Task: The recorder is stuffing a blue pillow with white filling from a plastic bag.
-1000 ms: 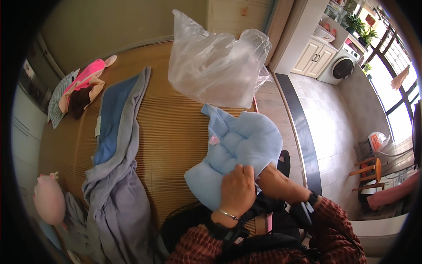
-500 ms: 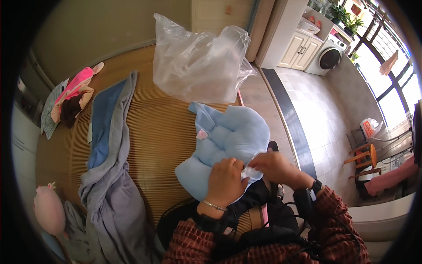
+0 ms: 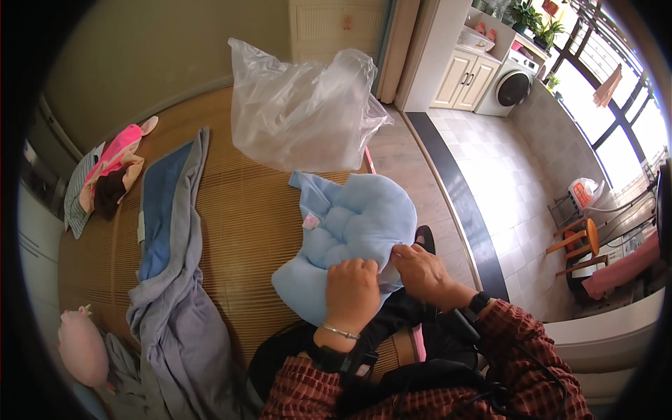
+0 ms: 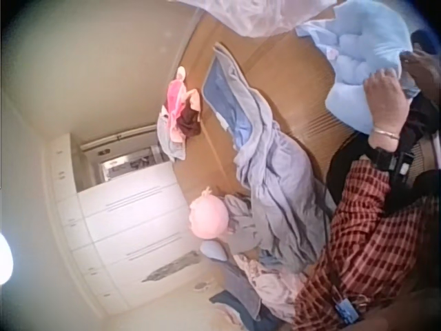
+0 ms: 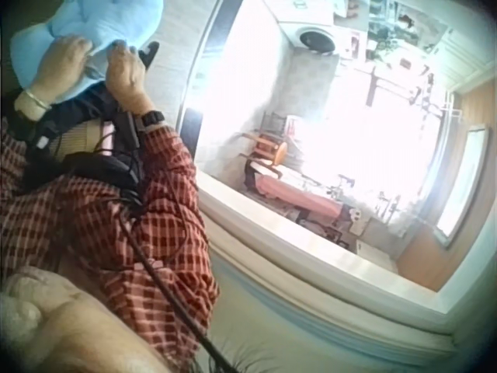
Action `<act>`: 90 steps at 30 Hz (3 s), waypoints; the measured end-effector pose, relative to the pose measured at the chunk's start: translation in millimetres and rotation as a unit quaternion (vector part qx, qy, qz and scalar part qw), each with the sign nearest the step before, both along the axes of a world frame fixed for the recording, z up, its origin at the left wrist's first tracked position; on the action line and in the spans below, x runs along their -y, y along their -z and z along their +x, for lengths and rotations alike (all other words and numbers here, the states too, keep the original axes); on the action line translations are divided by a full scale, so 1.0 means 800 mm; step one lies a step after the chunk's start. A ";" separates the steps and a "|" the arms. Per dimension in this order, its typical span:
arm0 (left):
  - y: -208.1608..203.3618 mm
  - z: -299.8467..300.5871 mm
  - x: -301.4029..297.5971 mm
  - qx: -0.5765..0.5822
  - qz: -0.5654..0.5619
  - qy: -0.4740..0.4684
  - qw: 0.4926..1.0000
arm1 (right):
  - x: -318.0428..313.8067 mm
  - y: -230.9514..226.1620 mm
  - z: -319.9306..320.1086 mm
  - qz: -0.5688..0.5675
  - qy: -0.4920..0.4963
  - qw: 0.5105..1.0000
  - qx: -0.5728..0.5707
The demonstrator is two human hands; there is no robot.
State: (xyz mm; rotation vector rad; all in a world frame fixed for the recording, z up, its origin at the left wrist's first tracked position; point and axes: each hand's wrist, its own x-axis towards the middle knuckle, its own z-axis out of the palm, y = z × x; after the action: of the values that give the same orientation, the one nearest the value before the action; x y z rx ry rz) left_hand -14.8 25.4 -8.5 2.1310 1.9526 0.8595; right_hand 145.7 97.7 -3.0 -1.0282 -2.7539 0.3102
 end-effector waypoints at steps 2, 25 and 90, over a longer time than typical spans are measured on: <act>0.004 0.001 -0.002 -0.013 -0.001 0.017 1.000 | -0.001 -0.003 -0.004 -0.026 0.039 0.998 0.030; -0.018 -0.015 0.034 -0.133 0.000 -0.051 0.990 | -0.063 0.014 -0.002 0.019 0.091 0.993 -0.072; -0.129 -0.082 0.083 0.027 -0.001 0.169 0.985 | 0.074 -0.132 -0.062 -0.353 -0.172 0.919 0.032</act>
State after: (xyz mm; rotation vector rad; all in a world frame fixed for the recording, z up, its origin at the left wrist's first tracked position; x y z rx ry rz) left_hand -80.4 -41.3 95.0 2.3175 1.5000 0.8378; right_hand 95.8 38.4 102.9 -0.6490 -2.9185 1.4243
